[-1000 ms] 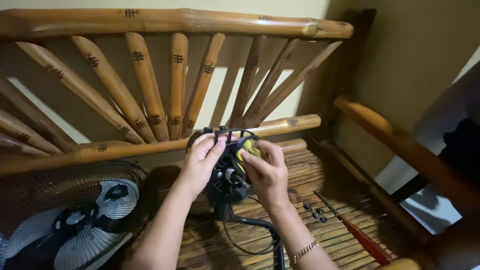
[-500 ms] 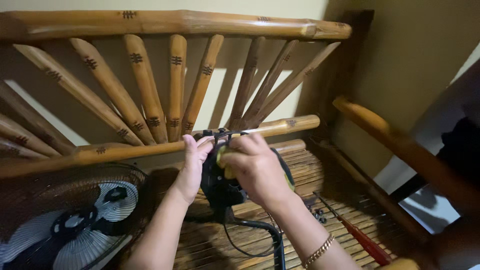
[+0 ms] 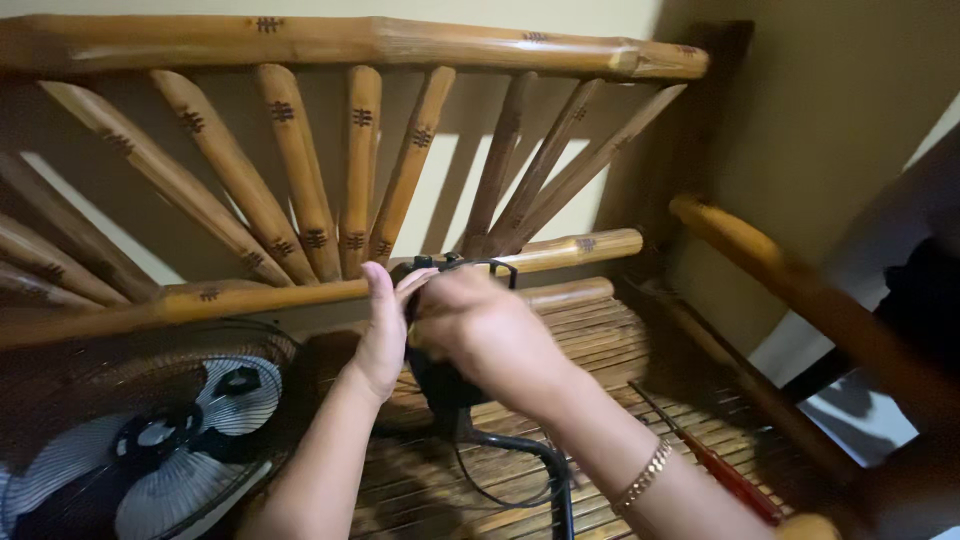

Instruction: The person uses a screwdriver to unscrew the fasteners holding the rear guard frame of an electric fan, detaches the frame and lifts off the motor housing, then wipes the motor housing and guard with a cloth. Loose screws lie on the bamboo surface beside the fan as the person continues wiping.

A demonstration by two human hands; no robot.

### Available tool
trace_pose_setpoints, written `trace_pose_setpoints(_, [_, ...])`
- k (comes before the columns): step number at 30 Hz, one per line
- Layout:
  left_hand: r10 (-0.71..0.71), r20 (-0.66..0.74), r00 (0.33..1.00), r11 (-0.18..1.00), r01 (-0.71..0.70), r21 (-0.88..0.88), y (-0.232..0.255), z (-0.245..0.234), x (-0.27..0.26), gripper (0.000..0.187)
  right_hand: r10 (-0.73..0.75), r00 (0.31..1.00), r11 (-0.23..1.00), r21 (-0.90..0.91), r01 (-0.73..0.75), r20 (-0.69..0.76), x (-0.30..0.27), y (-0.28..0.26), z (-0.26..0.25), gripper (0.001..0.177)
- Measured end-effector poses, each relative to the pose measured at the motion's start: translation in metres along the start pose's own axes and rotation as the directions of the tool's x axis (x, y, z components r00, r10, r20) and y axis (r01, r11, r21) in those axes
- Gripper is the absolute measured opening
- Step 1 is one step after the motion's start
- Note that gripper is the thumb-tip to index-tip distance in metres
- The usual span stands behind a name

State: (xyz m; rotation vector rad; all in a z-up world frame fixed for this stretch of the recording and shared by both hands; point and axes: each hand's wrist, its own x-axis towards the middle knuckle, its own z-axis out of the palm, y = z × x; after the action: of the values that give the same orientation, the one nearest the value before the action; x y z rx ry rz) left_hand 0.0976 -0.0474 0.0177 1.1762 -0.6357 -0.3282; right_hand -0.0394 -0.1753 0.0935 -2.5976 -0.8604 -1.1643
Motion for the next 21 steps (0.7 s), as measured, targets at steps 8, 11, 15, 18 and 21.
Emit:
trace_pose_setpoints(8, [0.037, 0.171, 0.985, 0.999, -0.036, -0.013, 0.015, 0.008, -0.003, 0.126, 0.109, 0.994, 0.993, -0.035, -0.110, -0.010, 0.002, 0.014, -0.031, 0.026])
trace_pose_setpoints(11, [0.107, 0.183, 0.977, 0.987, -0.127, 0.102, 0.019, 0.014, -0.011, 0.124, 0.263, 0.963, 0.963, 0.073, -0.258, -0.056, -0.003, 0.009, -0.019, 0.023])
trace_pose_setpoints(15, [0.124, 0.185, 0.975, 0.988, -0.138, 0.065, 0.022, 0.012, -0.012, 0.115, 0.200, 0.980, 0.967, -0.154, -0.201, -0.023, 0.002, 0.010, -0.003, 0.022])
trace_pose_setpoints(18, [0.117, 0.179, 0.977, 0.989, -0.131, 0.071, 0.021, 0.013, -0.009, 0.118, 0.213, 0.974, 0.971, -0.095, -0.220, -0.076, 0.000, 0.019, -0.001, 0.019])
trace_pose_setpoints(21, [0.151, 0.164, 0.975, 0.970, -0.179, 0.168, 0.019, 0.016, -0.006, 0.120, 0.249, 0.956, 0.968, 0.016, -0.249, -0.157, -0.025, 0.023, 0.000, 0.021])
